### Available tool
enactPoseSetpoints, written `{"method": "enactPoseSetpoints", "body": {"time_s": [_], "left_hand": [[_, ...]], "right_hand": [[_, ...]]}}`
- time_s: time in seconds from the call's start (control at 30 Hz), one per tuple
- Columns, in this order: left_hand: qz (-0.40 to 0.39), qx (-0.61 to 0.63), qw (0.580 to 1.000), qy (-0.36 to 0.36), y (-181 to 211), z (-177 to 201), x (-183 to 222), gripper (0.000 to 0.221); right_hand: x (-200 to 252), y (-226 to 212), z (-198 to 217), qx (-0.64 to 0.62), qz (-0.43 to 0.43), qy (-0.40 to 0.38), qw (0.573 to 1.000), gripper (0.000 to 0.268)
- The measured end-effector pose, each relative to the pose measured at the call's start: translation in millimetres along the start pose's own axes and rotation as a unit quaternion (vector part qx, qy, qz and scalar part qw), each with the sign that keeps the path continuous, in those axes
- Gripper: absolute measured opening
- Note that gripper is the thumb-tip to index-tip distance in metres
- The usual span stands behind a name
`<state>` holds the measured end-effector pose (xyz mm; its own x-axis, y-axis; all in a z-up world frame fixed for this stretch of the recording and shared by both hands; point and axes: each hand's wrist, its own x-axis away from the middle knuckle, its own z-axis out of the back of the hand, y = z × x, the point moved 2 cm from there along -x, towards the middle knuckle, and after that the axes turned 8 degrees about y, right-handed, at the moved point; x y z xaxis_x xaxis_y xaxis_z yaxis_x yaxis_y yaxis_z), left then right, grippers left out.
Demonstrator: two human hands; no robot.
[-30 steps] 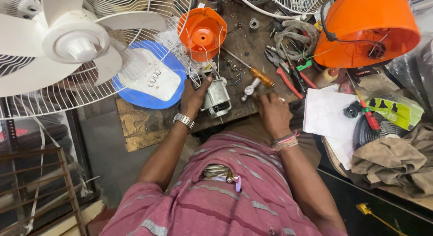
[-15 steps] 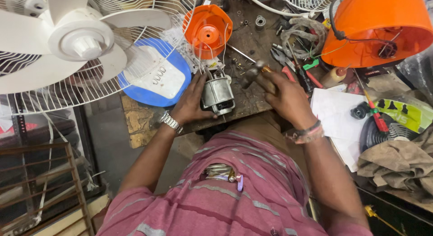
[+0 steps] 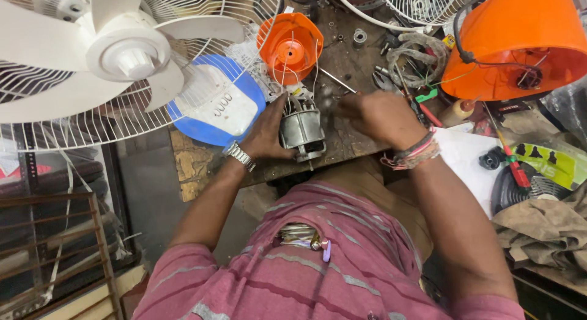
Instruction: The person disassembles a small electric motor, removes the rotor, applies lubricant, and reassembles the housing. They use a hammer to tap components into place and a screwdriver to adjust internal parts. The motor is handled throughout, with tools used for precise manipulation.
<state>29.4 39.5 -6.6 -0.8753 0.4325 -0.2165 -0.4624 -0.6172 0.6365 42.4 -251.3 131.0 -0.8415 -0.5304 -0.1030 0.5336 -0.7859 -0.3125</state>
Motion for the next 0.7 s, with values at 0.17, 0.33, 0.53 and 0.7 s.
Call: {"method": "enactPoseSetpoints", "body": {"time_s": [0.17,0.33,0.53,0.7], "left_hand": [[0.022,-0.002,1.0,-0.011,11,5,1,0.143],[0.031,-0.022,0.999,-0.001,22,9,3,0.142],[0.047,-0.082,0.994,-0.057,29,13,-12,0.144],[0.045,-0.072,0.996,-0.024,29,9,3,0.142]], "right_hand": [[-2,-2,0,-0.023,-0.014,-0.026,0.999,0.035],[-1,2,-1,-0.004,-0.027,-0.011,1.0,0.047],[-4,-4,5,-0.045,0.028,-0.071,0.996,0.042],[0,-5,11,-0.108,-0.007,0.044,0.993,0.041]]}}
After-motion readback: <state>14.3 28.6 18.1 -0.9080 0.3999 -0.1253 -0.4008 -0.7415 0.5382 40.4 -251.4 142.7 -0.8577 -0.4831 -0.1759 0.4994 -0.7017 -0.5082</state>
